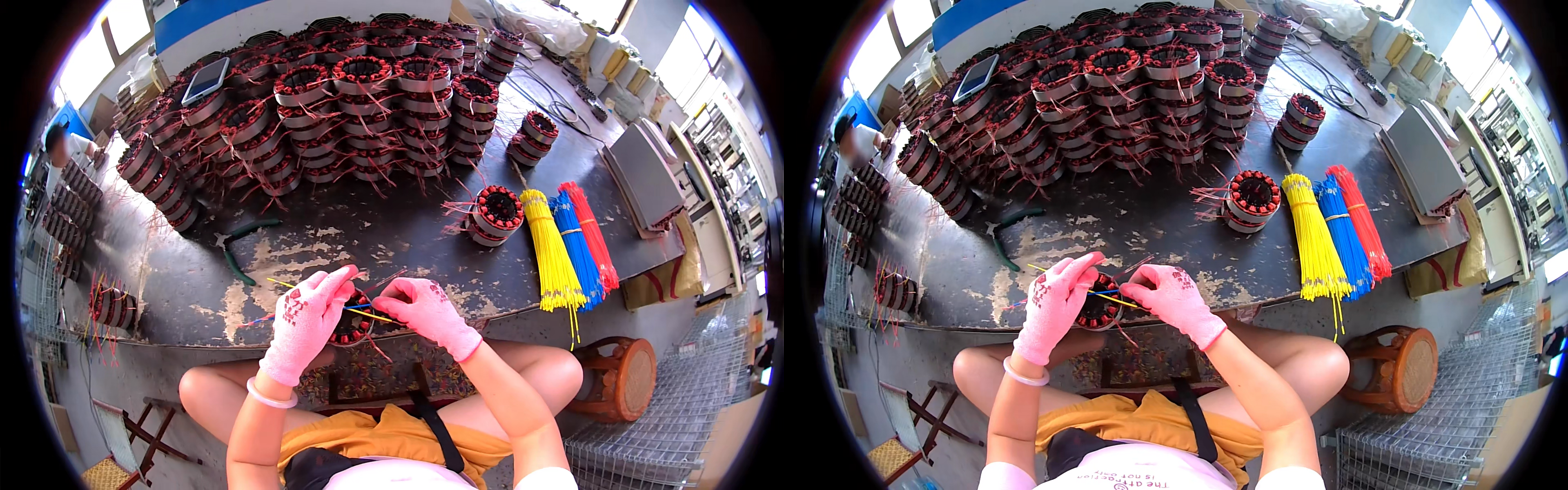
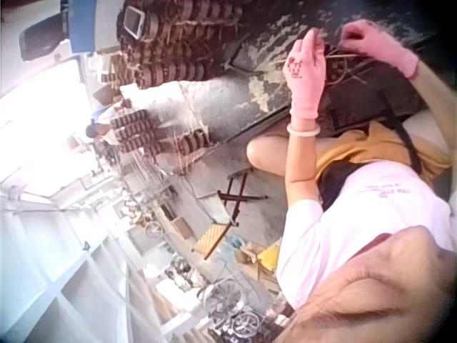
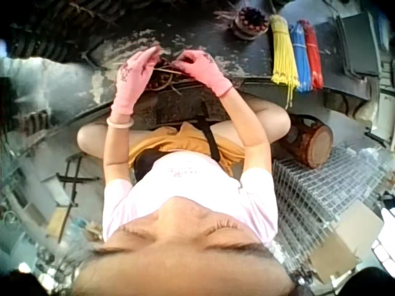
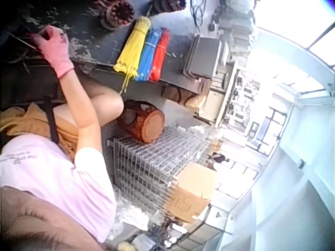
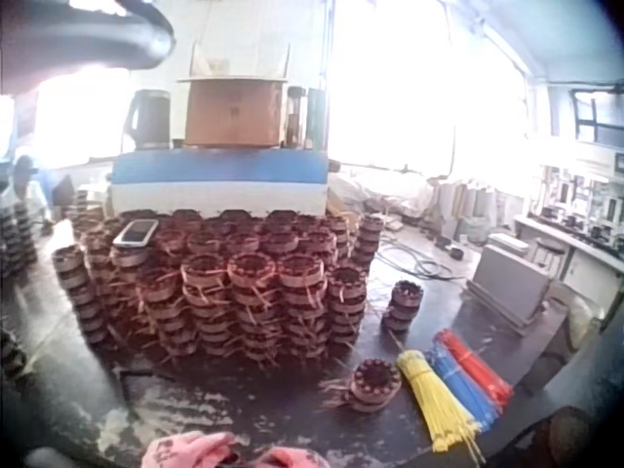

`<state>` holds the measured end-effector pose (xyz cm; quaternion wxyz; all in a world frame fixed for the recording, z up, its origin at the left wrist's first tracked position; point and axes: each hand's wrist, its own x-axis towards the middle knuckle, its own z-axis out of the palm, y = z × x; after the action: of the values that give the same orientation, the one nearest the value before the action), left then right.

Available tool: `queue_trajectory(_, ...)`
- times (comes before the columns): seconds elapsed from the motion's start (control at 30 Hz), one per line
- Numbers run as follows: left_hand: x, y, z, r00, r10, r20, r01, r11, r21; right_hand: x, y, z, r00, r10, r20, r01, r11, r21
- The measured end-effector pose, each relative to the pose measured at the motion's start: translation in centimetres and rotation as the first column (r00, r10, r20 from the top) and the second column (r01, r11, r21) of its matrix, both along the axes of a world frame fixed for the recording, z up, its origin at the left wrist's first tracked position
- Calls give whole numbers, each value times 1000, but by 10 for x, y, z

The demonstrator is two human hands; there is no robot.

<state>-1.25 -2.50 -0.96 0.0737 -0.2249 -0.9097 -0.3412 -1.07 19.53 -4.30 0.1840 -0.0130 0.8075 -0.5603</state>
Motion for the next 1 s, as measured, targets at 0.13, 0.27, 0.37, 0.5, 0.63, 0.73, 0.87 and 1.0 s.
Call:
queue_trajectory(0.13, -5, -7, 1, 994, -104, -25, 99, 983, -154, -1, 0, 0, 999, -7, 51, 10, 998, -70)
queue_trajectory(0.27, -5, -3, 0, 987, -147, -63, 127, 961, -246, -3, 3, -8, 999, 9, 33, -5, 991, -132)
queue_trajectory(0.37, -3, 0, 1, 987, -142, -72, 119, 958, -261, -4, 3, -17, 1000, 3, 22, 1, 983, -181)
queue_trajectory(0.5, -2, -2, -5, 989, -134, -66, 104, 933, -345, -6, 4, -22, 999, 26, -41, -28, 997, -66)
queue_trajectory(0.63, 4, 2, -1, 989, -24, -146, -5, 980, -197, -5, 4, -13, 999, 36, -9, -36, 999, -37)
queue_trajectory(0.73, 6, 2, 4, 980, 77, -184, -84, 996, -30, -9, 5, 3, 992, 8, 122, 7, 992, -124)
queue_trajectory(0.87, 11, 14, 1, 982, 93, -163, -79, 993, 92, -15, 2, -9, 999, -6, 52, 15, 984, -176)
queue_trajectory(1.0, 8, 30, -24, 986, 123, -111, -112, 988, 107, -16, -15, -14, 996, -80, -36, 69, 971, -231)
